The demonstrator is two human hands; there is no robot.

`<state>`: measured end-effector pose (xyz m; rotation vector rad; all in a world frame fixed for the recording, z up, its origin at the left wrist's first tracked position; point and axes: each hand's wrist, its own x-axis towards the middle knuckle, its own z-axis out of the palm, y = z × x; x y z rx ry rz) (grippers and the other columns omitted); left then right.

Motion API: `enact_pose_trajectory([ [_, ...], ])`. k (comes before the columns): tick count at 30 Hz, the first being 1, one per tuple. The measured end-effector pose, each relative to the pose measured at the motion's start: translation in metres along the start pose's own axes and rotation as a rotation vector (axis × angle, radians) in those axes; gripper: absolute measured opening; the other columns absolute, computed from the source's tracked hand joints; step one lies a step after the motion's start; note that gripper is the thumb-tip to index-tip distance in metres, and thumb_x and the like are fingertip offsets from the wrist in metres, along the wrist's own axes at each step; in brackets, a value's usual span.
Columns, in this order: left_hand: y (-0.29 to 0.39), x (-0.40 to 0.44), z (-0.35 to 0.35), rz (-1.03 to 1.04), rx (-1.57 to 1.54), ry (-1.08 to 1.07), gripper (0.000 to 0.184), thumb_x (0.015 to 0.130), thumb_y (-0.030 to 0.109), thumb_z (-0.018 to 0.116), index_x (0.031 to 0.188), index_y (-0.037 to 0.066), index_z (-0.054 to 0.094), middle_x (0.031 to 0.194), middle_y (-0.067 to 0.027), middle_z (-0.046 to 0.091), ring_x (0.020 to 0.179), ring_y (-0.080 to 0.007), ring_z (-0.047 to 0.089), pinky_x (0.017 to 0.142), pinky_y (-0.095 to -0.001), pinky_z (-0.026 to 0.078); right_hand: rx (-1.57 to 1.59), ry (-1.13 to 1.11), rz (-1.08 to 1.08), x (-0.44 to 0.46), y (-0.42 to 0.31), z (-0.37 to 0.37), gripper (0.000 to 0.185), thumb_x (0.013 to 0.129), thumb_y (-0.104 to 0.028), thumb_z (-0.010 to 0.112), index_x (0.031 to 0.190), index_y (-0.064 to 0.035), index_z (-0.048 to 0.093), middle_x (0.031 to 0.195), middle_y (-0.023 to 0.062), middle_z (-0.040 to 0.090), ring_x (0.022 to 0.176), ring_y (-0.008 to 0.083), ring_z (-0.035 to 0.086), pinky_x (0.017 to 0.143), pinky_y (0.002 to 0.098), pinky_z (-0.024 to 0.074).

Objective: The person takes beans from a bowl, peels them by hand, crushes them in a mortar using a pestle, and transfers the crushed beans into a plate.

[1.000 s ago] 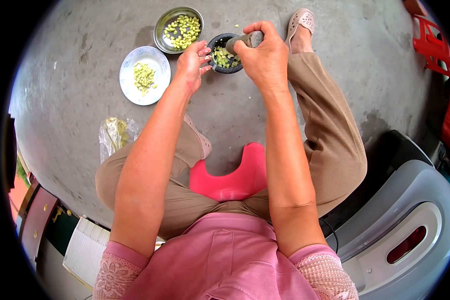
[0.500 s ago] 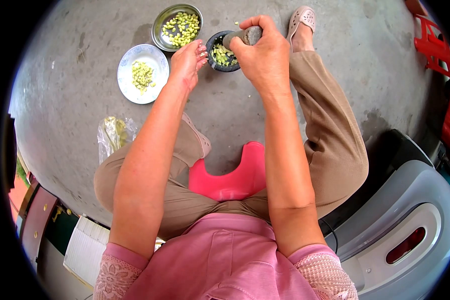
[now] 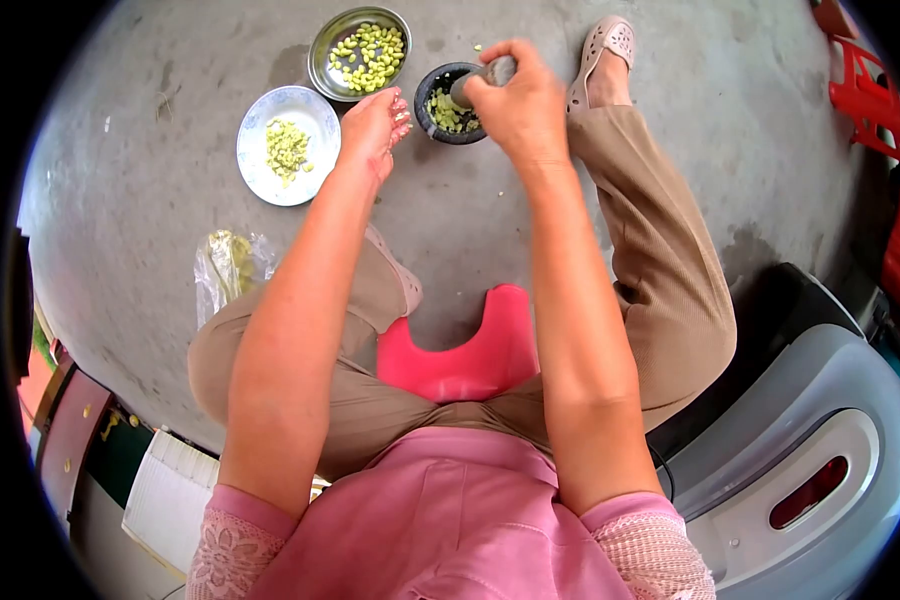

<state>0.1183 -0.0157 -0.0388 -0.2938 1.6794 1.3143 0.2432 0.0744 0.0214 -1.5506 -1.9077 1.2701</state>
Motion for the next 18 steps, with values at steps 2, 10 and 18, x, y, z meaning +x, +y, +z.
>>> enact_pose_trajectory([
  [2, -0.001, 0.000, 0.000, 0.009, 0.014, -0.007, 0.018, 0.080, 0.013, 0.052, 0.091, 0.000, 0.058, 0.073, -0.0043, 0.054, 0.059, -0.0107, 0.049, 0.049, -0.0236, 0.039, 0.054, -0.019, 0.018, 0.000, -0.019, -0.016, 0.026, 0.059, -0.012, 0.064, 0.083, -0.0053, 0.057, 0.059, 0.0098, 0.056, 0.052, 0.0182, 0.052, 0.053, 0.0300, 0.0447],
  [10, -0.002, 0.000, -0.002, -0.180, 0.009, -0.133, 0.021, 0.081, 0.019, 0.053, 0.093, 0.002, 0.052, 0.085, -0.0068, 0.052, 0.075, -0.0165, 0.052, 0.065, -0.0284, 0.046, -0.054, -0.050, -0.089, -0.005, 0.007, 0.033, 0.025, 0.059, -0.010, 0.063, 0.081, -0.0057, 0.053, 0.066, 0.0150, 0.056, 0.060, 0.0279, 0.054, 0.058, 0.0351, 0.0447],
  [18, -0.001, 0.001, -0.002, -0.149, 0.051, -0.131, 0.022, 0.081, 0.019, 0.051, 0.094, 0.001, 0.051, 0.087, -0.0082, 0.051, 0.078, -0.0179, 0.052, 0.067, -0.0294, 0.047, 0.082, -0.009, 0.063, -0.006, -0.013, -0.009, 0.025, 0.059, -0.013, 0.064, 0.081, -0.0068, 0.055, 0.059, 0.0107, 0.053, 0.051, 0.0169, 0.050, 0.051, 0.0301, 0.0436],
])
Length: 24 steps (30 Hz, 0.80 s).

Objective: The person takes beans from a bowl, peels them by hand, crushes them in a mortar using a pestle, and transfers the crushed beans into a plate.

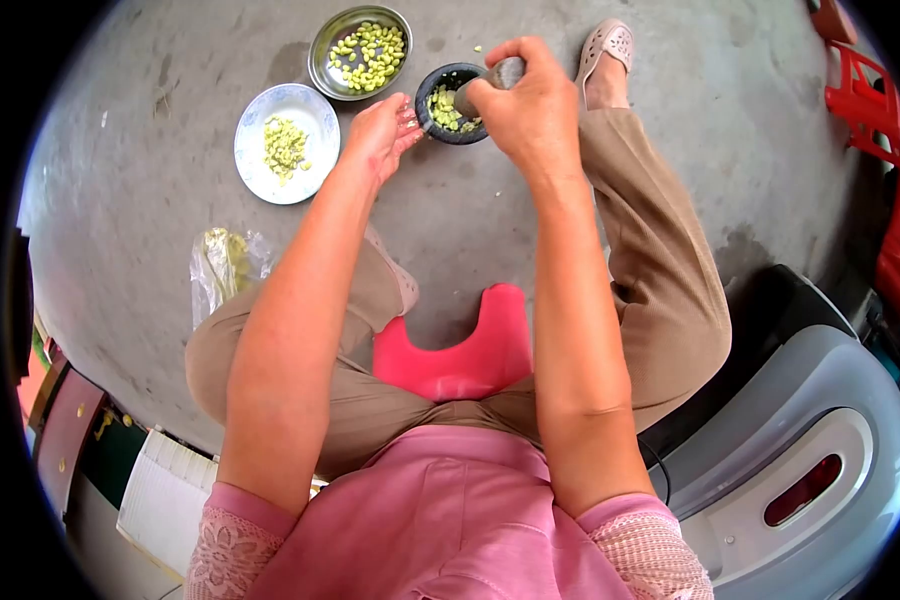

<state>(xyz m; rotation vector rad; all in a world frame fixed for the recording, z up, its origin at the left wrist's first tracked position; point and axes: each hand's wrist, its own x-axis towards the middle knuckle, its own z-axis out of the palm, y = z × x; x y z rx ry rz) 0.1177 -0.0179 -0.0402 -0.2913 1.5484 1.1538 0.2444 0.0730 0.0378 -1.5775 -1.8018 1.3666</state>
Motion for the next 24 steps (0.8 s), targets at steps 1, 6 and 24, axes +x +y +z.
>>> enact_pose_trajectory([
  [1, -0.001, 0.001, 0.000, 0.004, -0.018, -0.010, 0.022, 0.081, 0.019, 0.051, 0.094, 0.001, 0.051, 0.086, -0.0078, 0.052, 0.077, -0.0175, 0.053, 0.066, -0.0292, 0.047, -0.020, -0.016, -0.011, 0.000, 0.002, 0.005, 0.025, 0.059, -0.013, 0.064, 0.081, -0.0069, 0.055, 0.059, 0.0104, 0.053, 0.051, 0.0172, 0.050, 0.051, 0.0302, 0.0437],
  [6, 0.002, 0.002, -0.001, 0.011, 0.011, -0.034, 0.021, 0.081, 0.018, 0.051, 0.094, 0.001, 0.051, 0.083, -0.0067, 0.052, 0.074, -0.0163, 0.053, 0.064, -0.0282, 0.046, -0.092, 0.078, -0.178, 0.000, 0.042, 0.048, 0.022, 0.060, -0.012, 0.063, 0.079, -0.0061, 0.054, 0.061, 0.0111, 0.055, 0.056, 0.0219, 0.054, 0.055, 0.0335, 0.0444],
  [24, 0.011, 0.072, -0.044, 0.444, 0.164, 0.543, 0.022, 0.075, 0.001, 0.052, 0.096, -0.001, 0.058, 0.078, -0.0091, 0.059, 0.057, -0.0133, 0.053, 0.052, -0.0253, 0.046, -0.063, 0.161, -0.196, -0.007, 0.049, 0.046, 0.020, 0.063, -0.007, 0.060, 0.081, -0.0055, 0.051, 0.081, 0.0111, 0.058, 0.076, 0.0284, 0.057, 0.069, 0.0334, 0.0452],
])
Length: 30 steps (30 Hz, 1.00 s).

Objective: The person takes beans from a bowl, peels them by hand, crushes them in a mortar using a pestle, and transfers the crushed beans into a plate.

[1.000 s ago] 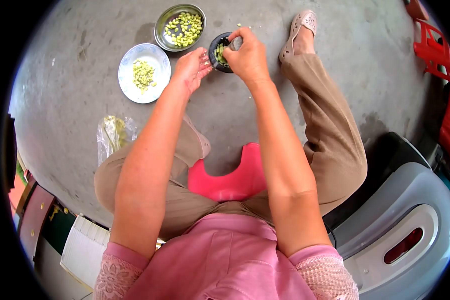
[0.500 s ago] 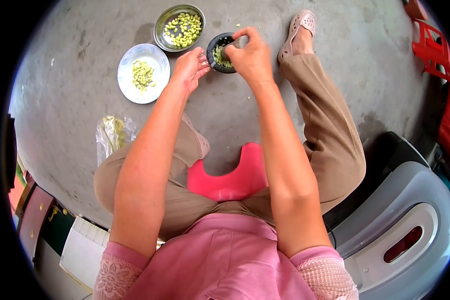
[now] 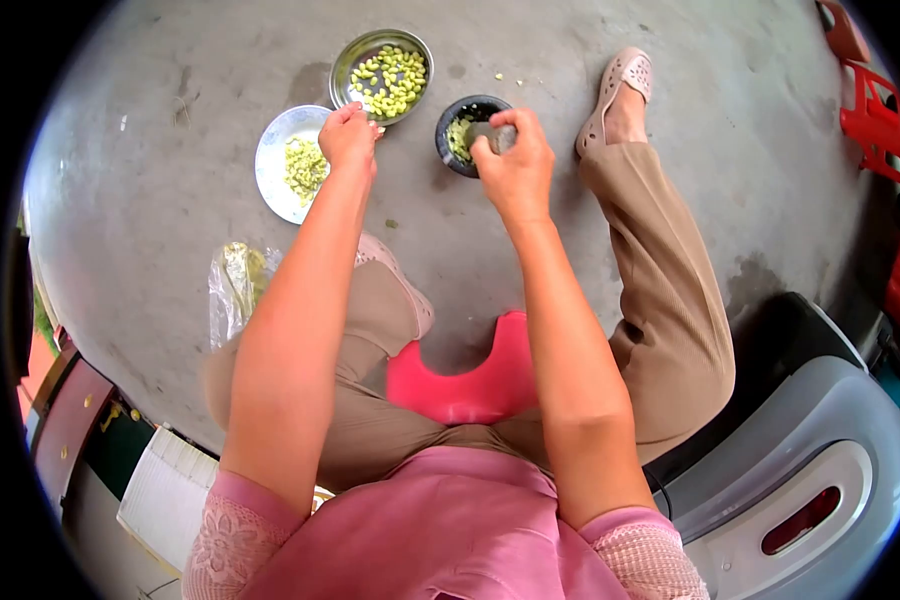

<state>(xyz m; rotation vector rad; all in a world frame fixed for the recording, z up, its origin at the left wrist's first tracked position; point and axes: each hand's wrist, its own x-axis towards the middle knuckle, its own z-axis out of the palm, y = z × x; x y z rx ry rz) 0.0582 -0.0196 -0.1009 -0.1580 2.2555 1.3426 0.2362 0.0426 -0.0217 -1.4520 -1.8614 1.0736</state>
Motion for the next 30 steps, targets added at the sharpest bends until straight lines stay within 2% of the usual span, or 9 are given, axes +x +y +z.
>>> enact_pose_trajectory([
  [5, 0.010, 0.032, 0.019, 0.356, 0.586, -0.093, 0.038, 0.073, 0.017, 0.060, 0.109, 0.006, 0.054, 0.095, -0.0155, 0.058, 0.087, -0.0263, 0.056, 0.081, -0.0305, 0.043, 0.040, 0.009, 0.004, 0.001, 0.002, 0.001, 0.021, 0.063, -0.005, 0.060, 0.081, -0.0045, 0.051, 0.082, 0.0101, 0.058, 0.076, 0.0259, 0.057, 0.070, 0.0317, 0.0451],
  [7, 0.018, 0.030, 0.031, 0.679, 0.720, -0.106, 0.046, 0.071, 0.021, 0.063, 0.113, 0.008, 0.052, 0.114, -0.0176, 0.048, 0.104, -0.0301, 0.047, 0.087, -0.0336, 0.039, 0.030, 0.022, -0.038, 0.001, 0.006, 0.003, 0.021, 0.063, -0.004, 0.060, 0.081, -0.0036, 0.050, 0.082, 0.0100, 0.058, 0.076, 0.0249, 0.057, 0.070, 0.0312, 0.0454],
  [8, 0.024, 0.031, 0.036, 0.611, 0.820, -0.191, 0.051, 0.070, 0.026, 0.065, 0.116, 0.010, 0.049, 0.128, -0.0173, 0.034, 0.116, -0.0317, 0.035, 0.092, -0.0381, 0.033, 0.048, 0.026, -0.036, 0.001, 0.006, 0.004, 0.020, 0.063, -0.004, 0.060, 0.081, -0.0035, 0.050, 0.083, 0.0096, 0.058, 0.076, 0.0242, 0.057, 0.070, 0.0310, 0.0455],
  [15, 0.018, 0.043, 0.047, 0.850, 1.102, -0.323, 0.055, 0.066, 0.036, 0.066, 0.116, 0.021, 0.049, 0.131, -0.0149, 0.030, 0.118, -0.0311, 0.031, 0.089, -0.0489, 0.033, 0.071, 0.042, -0.019, 0.006, 0.005, 0.006, 0.020, 0.064, -0.003, 0.061, 0.082, -0.0032, 0.051, 0.082, 0.0094, 0.060, 0.076, 0.0221, 0.059, 0.070, 0.0298, 0.0464],
  [21, -0.002, 0.066, 0.030, 0.975, 0.894, -0.496, 0.024, 0.067, 0.007, 0.060, 0.090, 0.013, 0.060, 0.098, -0.0101, 0.049, 0.093, -0.0287, 0.049, 0.079, -0.0361, 0.042, 0.052, 0.048, -0.032, 0.006, 0.007, 0.007, 0.021, 0.064, -0.003, 0.061, 0.082, -0.0029, 0.052, 0.082, 0.0095, 0.060, 0.075, 0.0221, 0.059, 0.070, 0.0297, 0.0465],
  [25, -0.002, 0.072, 0.026, 0.864, 0.682, -0.427, 0.019, 0.066, 0.003, 0.059, 0.082, 0.012, 0.062, 0.084, -0.0093, 0.053, 0.077, -0.0269, 0.055, 0.074, -0.0341, 0.045, 0.050, 0.047, -0.027, 0.006, 0.006, 0.007, 0.021, 0.064, -0.004, 0.061, 0.082, -0.0034, 0.052, 0.081, 0.0094, 0.060, 0.074, 0.0224, 0.059, 0.069, 0.0301, 0.0464],
  [27, 0.004, 0.080, 0.024, 0.482, 0.527, -0.425, 0.016, 0.068, 0.003, 0.060, 0.082, 0.009, 0.061, 0.086, -0.0074, 0.055, 0.078, -0.0208, 0.056, 0.069, -0.0308, 0.047, 0.053, 0.045, -0.017, 0.006, 0.005, 0.006, 0.021, 0.064, -0.005, 0.061, 0.082, -0.0038, 0.051, 0.080, 0.0094, 0.059, 0.074, 0.0226, 0.058, 0.069, 0.0302, 0.0463],
  [28, 0.012, 0.078, 0.021, 0.046, 0.202, -0.567, 0.017, 0.070, 0.004, 0.062, 0.087, 0.008, 0.059, 0.086, -0.0051, 0.056, 0.076, -0.0155, 0.054, 0.062, -0.0278, 0.047, 0.056, 0.042, -0.005, 0.006, 0.005, 0.006, 0.021, 0.064, -0.005, 0.061, 0.082, -0.0041, 0.051, 0.080, 0.0095, 0.059, 0.073, 0.0228, 0.058, 0.068, 0.0303, 0.0463],
  [30, 0.017, 0.081, 0.011, -0.115, -0.086, -0.644, 0.020, 0.070, 0.003, 0.061, 0.090, 0.008, 0.057, 0.084, -0.0042, 0.055, 0.074, -0.0142, 0.053, 0.059, -0.0265, 0.046, 0.057, 0.051, -0.016, 0.005, 0.006, 0.006, 0.021, 0.064, -0.005, 0.061, 0.082, -0.0045, 0.051, 0.080, 0.0093, 0.059, 0.072, 0.0228, 0.058, 0.068, 0.0302, 0.0462],
])
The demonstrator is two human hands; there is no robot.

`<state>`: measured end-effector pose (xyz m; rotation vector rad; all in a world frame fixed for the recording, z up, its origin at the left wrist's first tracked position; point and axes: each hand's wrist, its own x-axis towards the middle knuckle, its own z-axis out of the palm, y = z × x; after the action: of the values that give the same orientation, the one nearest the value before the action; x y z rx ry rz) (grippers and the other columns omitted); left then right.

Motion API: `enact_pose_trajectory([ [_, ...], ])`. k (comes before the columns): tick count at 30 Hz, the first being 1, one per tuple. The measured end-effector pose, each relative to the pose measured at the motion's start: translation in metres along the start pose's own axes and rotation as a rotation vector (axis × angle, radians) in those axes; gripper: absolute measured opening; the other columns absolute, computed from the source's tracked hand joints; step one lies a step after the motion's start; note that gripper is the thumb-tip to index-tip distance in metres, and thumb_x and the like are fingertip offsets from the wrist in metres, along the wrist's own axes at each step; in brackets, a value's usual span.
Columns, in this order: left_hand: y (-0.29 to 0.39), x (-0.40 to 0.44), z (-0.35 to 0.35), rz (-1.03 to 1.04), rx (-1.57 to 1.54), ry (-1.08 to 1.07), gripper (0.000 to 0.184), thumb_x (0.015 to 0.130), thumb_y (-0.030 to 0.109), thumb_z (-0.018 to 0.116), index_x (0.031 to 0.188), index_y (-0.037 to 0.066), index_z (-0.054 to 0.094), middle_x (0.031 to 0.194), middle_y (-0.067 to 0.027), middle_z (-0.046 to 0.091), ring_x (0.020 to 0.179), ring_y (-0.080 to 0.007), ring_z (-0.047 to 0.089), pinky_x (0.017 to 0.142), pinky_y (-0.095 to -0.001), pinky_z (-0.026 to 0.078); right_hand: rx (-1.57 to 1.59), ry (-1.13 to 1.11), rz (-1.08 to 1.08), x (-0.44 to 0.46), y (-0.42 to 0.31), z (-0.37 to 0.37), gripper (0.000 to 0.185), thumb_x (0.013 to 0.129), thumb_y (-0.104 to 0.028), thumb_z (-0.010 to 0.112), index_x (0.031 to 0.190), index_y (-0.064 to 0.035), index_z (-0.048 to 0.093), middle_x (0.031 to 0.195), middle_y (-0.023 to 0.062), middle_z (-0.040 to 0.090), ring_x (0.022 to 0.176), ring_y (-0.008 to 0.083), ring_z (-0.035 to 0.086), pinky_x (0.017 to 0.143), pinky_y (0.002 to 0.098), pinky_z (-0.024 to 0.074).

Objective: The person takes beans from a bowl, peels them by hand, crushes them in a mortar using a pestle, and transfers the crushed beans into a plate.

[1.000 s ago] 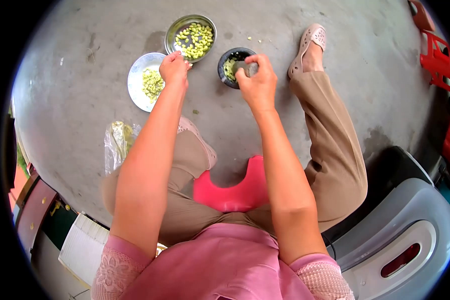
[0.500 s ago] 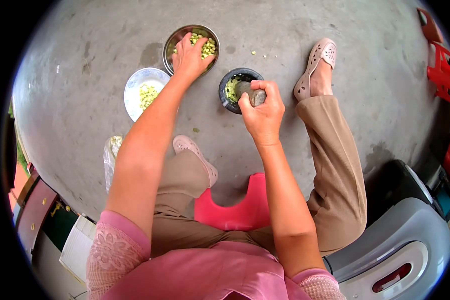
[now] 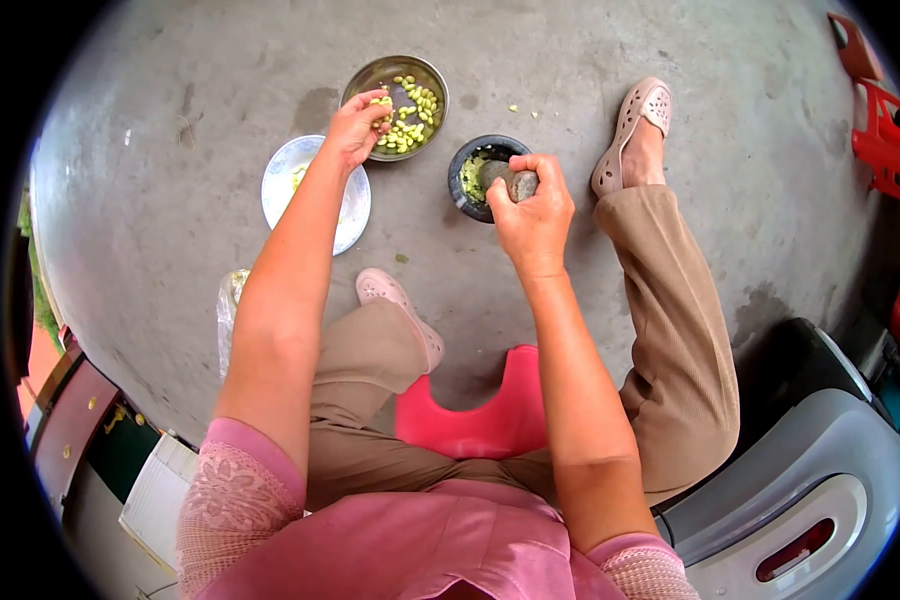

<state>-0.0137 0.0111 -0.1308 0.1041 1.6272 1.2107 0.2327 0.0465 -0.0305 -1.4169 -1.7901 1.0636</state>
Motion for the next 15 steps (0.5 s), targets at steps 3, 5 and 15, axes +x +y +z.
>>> enact_pose_trajectory([
  [3, 0.006, -0.007, -0.006, -0.079, -0.394, -0.090, 0.022, 0.073, 0.004, 0.059, 0.094, 0.007, 0.053, 0.085, -0.0044, 0.054, 0.071, -0.0130, 0.049, 0.055, -0.0246, 0.043, -0.006, 0.001, -0.009, 0.000, -0.002, -0.001, 0.021, 0.064, -0.005, 0.061, 0.082, -0.0049, 0.051, 0.079, 0.0090, 0.059, 0.072, 0.0228, 0.058, 0.067, 0.0300, 0.0462],
  [5, 0.007, -0.009, -0.008, -0.154, -0.622, -0.146, 0.013, 0.077, 0.011, 0.057, 0.089, 0.008, 0.054, 0.082, -0.0054, 0.054, 0.070, -0.0158, 0.050, 0.054, -0.0248, 0.042, -0.015, -0.003, -0.009, 0.000, -0.003, -0.002, 0.021, 0.064, -0.005, 0.061, 0.082, -0.0051, 0.051, 0.079, 0.0088, 0.059, 0.072, 0.0228, 0.058, 0.067, 0.0298, 0.0462],
  [15, 0.002, -0.002, 0.000, -0.264, -0.808, -0.362, 0.015, 0.085, 0.025, 0.052, 0.089, 0.011, 0.050, 0.062, 0.0014, 0.036, 0.054, -0.0097, 0.036, 0.039, -0.0183, 0.027, -0.018, -0.002, 0.014, 0.000, -0.002, 0.001, 0.021, 0.064, -0.005, 0.061, 0.082, -0.0052, 0.051, 0.078, 0.0085, 0.059, 0.071, 0.0214, 0.058, 0.067, 0.0294, 0.0461],
])
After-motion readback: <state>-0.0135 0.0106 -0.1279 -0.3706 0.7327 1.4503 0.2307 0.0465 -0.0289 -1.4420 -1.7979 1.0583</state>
